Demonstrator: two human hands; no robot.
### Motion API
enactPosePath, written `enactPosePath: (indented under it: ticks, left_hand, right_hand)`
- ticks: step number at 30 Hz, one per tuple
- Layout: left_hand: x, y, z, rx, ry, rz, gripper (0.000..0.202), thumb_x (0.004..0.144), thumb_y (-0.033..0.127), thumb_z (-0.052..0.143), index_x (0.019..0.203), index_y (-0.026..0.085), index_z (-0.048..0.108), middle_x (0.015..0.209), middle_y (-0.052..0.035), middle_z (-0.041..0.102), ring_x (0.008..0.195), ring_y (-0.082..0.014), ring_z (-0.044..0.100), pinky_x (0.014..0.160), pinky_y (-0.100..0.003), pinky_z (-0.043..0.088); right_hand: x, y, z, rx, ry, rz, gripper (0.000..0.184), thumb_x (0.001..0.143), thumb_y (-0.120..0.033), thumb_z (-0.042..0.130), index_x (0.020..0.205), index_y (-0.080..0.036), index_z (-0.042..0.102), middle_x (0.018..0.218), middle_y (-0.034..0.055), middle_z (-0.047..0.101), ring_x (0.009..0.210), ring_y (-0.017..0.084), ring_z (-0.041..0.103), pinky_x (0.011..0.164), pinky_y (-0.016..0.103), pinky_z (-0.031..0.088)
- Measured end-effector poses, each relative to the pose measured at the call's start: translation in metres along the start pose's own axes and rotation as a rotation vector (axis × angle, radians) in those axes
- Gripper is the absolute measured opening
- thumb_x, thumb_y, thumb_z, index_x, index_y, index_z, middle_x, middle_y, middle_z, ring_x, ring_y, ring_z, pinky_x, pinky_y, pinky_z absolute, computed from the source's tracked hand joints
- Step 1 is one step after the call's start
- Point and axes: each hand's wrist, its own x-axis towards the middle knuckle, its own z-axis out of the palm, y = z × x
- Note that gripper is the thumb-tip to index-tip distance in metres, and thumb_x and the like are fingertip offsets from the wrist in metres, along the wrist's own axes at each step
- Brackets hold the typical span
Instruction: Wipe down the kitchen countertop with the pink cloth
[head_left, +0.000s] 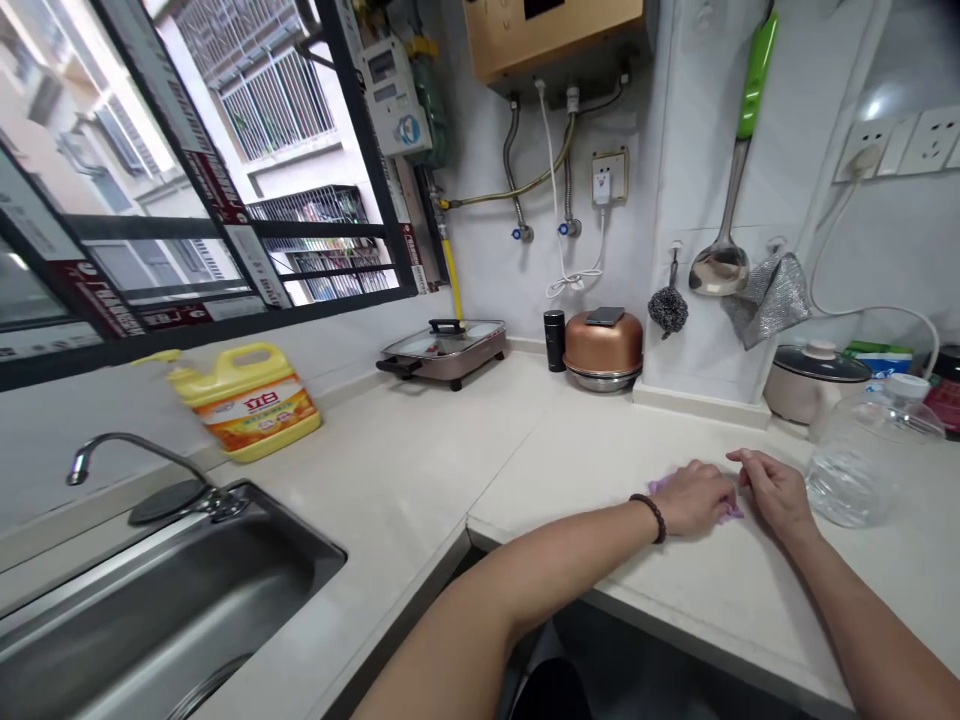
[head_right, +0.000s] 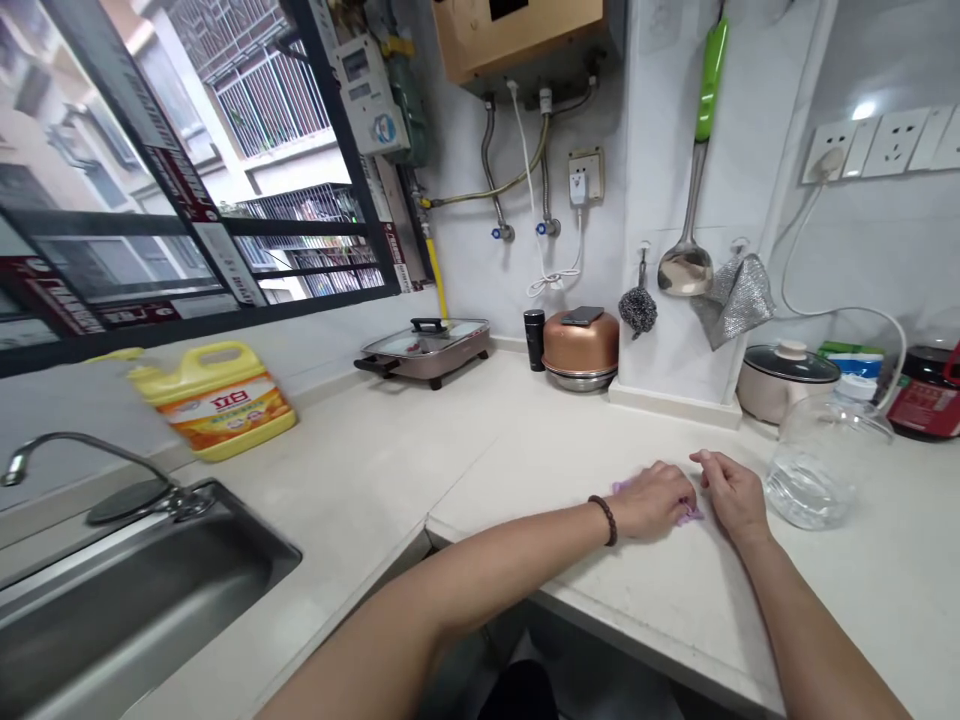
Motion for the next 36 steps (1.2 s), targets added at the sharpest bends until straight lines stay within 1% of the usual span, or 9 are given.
enactPosePath:
  ticks: [3, 8, 13, 17, 21, 24, 27, 31, 36]
  left_hand:
    - [0.003, 0.008, 0.001, 0.025, -0.022, 0.050, 0.017, 0.102, 0.027, 0.058, 0.109, 0.022, 0.072, 0.114, -0.0072, 0.068, 0.117, -0.0252, 0.056, 0.107, -0.039, 0.044]
    - [0.016, -0.012, -0.007, 0.020, -0.033, 0.023, 0.017, 0.101, 0.025, 0.058, 0.109, 0.022, 0.074, 0.117, -0.0075, 0.068, 0.116, -0.0255, 0.057, 0.106, -0.038, 0.045]
    - [0.041, -0.053, -0.017, -0.015, 0.075, -0.154, 0.018, 0.101, 0.028, 0.059, 0.108, 0.021, 0.074, 0.119, -0.0085, 0.068, 0.119, -0.0258, 0.056, 0.105, -0.037, 0.046]
    - [0.040, -0.102, -0.037, -0.005, 0.159, -0.346, 0.014, 0.100, 0.027, 0.062, 0.103, 0.022, 0.075, 0.119, -0.0066, 0.070, 0.120, -0.0231, 0.057, 0.106, -0.034, 0.046]
    - [0.006, -0.163, -0.065, 0.051, 0.223, -0.545, 0.016, 0.101, 0.025, 0.060, 0.105, 0.021, 0.075, 0.121, -0.0081, 0.069, 0.121, -0.0244, 0.056, 0.106, -0.034, 0.044]
    - [-0.037, -0.206, -0.088, 0.104, 0.265, -0.695, 0.020, 0.102, 0.022, 0.054, 0.108, 0.019, 0.073, 0.122, -0.0122, 0.067, 0.120, -0.0276, 0.054, 0.107, -0.039, 0.042]
    - [-0.085, -0.235, -0.107, 0.151, 0.285, -0.823, 0.021, 0.101, 0.023, 0.053, 0.110, 0.018, 0.072, 0.124, -0.0140, 0.065, 0.120, -0.0292, 0.053, 0.106, -0.039, 0.041]
    - [-0.137, -0.240, -0.118, 0.191, 0.279, -0.901, 0.023, 0.101, 0.024, 0.051, 0.111, 0.018, 0.071, 0.123, -0.0137, 0.065, 0.117, -0.0277, 0.052, 0.104, -0.037, 0.040]
    - [-0.179, -0.209, -0.115, 0.170, 0.267, -0.803, 0.020, 0.099, 0.021, 0.050, 0.101, 0.020, 0.070, 0.117, -0.0100, 0.068, 0.114, -0.0242, 0.053, 0.104, -0.035, 0.040]
  right_hand:
    - [0.000, 0.001, 0.000, 0.006, -0.008, -0.018, 0.070, 0.087, -0.082, 0.051, 0.092, -0.019, 0.082, 0.062, 0.0010, 0.062, 0.064, 0.021, 0.058, 0.068, 0.033, 0.045]
    - [-0.002, 0.000, 0.001, 0.021, -0.011, -0.014, 0.070, 0.088, -0.082, 0.051, 0.092, -0.019, 0.082, 0.062, 0.0003, 0.059, 0.061, 0.019, 0.056, 0.066, 0.032, 0.043]
    - [-0.002, -0.003, 0.000, 0.054, 0.006, -0.003, 0.069, 0.089, -0.081, 0.052, 0.090, -0.019, 0.082, 0.062, -0.0002, 0.057, 0.060, 0.018, 0.054, 0.064, 0.031, 0.042]
    - [-0.003, -0.007, -0.001, 0.072, 0.009, 0.009, 0.066, 0.090, -0.079, 0.053, 0.090, -0.019, 0.082, 0.063, -0.0002, 0.057, 0.060, 0.018, 0.054, 0.064, 0.031, 0.043]
    - [-0.003, -0.009, -0.002, 0.057, -0.022, 0.014, 0.065, 0.090, -0.078, 0.054, 0.091, -0.020, 0.082, 0.061, -0.0005, 0.057, 0.060, 0.018, 0.055, 0.064, 0.031, 0.043]
    - [-0.003, -0.010, -0.001, 0.050, -0.030, 0.010, 0.065, 0.090, -0.078, 0.054, 0.090, -0.020, 0.082, 0.061, -0.0006, 0.058, 0.060, 0.018, 0.055, 0.064, 0.031, 0.044]
    - [-0.002, -0.012, -0.001, 0.042, -0.033, 0.005, 0.065, 0.091, -0.078, 0.053, 0.088, -0.020, 0.081, 0.061, -0.0004, 0.058, 0.060, 0.018, 0.056, 0.065, 0.031, 0.045]
    - [-0.002, -0.012, -0.002, 0.027, -0.025, -0.007, 0.066, 0.089, -0.078, 0.052, 0.087, -0.020, 0.082, 0.060, -0.0002, 0.059, 0.059, 0.018, 0.055, 0.065, 0.032, 0.045]
    - [0.000, -0.010, -0.002, 0.014, -0.008, -0.025, 0.069, 0.089, -0.080, 0.050, 0.086, -0.019, 0.082, 0.059, 0.0013, 0.060, 0.058, 0.019, 0.055, 0.063, 0.032, 0.045]
